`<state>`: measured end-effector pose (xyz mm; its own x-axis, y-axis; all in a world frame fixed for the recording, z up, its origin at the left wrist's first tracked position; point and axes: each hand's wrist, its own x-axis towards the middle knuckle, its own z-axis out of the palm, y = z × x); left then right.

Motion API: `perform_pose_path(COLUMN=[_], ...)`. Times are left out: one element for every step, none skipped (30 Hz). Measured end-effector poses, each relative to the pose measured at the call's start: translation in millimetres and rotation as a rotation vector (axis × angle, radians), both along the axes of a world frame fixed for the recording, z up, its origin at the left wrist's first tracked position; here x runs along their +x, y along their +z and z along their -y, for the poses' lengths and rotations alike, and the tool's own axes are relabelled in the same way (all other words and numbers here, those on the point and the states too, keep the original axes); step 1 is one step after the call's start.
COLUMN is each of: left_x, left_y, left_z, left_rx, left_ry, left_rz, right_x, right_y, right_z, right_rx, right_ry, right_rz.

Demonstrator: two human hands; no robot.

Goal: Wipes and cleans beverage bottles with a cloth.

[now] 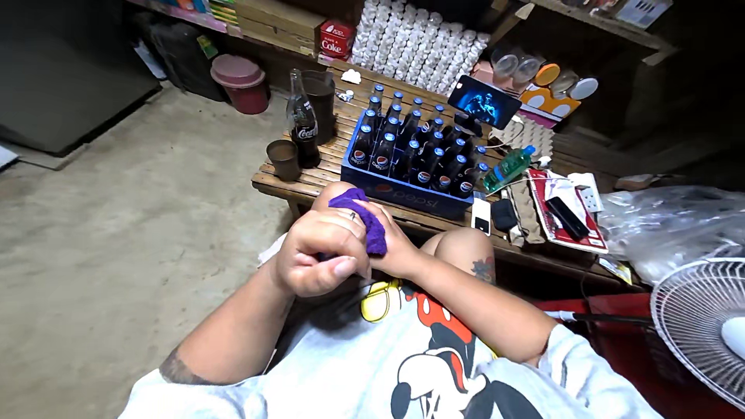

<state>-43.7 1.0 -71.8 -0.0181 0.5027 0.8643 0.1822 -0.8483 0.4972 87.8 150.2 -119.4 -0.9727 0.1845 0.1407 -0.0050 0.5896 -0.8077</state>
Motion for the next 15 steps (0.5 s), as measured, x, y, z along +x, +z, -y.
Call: perform_pose_path(left_x=[-1, -1, -1, -1, -1, -1, 0, 0, -1, -1, -2, -4, -4, -5, -5], left_y=[-1, -1, -2, -3, -3, -3, -3, -3, -3, -3, -3, -3, -3, -4, -4], left_z=[0, 0, 0, 1, 1, 1, 1, 0, 0, 0, -1, -1, 0, 0, 1], left_rx=[0.0, -0.001, -0.004, -0.009, -0.015, -0.02, -0.019, -0.017, -0.014, -0.01, -0.005, -0.003, -0.002, -0.002, -0.003], left_ry=[0.002, 0.003, 0.006, 0.009, 0.007, 0.006, 0.002, -0.002, -0.004, -0.005, -0.008, -0.009, -0.008, -0.008, -0.007], left_rz=[0.001, 0.001, 0.0, 0.0, 0.003, 0.01, 0.019, 0.026, 0.029, 0.031, 0.031, 0.029, 0.026, 0.026, 0.027], right_x=[-1, -3, -3, -4, -5, -5, -5, -4, -3, 0, 3, 7, 9, 11, 11], right_y=[-1, -1, -1, 0, 1, 1, 2, 5, 8, 11, 14, 17, 20, 23, 24], right_z=[-1, -3, -4, -4, -5, -6, -5, -3, 0, 4, 9, 13, 17, 19, 20], right_rx=[-0.007, -0.021, -0.042, -0.067, -0.083, -0.092, -0.093, -0.086, -0.07, -0.049, -0.024, -0.002, 0.03, 0.077, 0.124], right_ry=[0.002, 0.001, -0.007, -0.018, -0.028, -0.035, -0.041, -0.045, -0.043, -0.037, -0.022, -0.001, 0.023, 0.053, 0.082], right_rz=[0.02, 0.043, 0.072, 0.107, 0.137, 0.163, 0.175, 0.176, 0.158, 0.11, 0.037, -0.046, -0.136, -0.215, -0.276])
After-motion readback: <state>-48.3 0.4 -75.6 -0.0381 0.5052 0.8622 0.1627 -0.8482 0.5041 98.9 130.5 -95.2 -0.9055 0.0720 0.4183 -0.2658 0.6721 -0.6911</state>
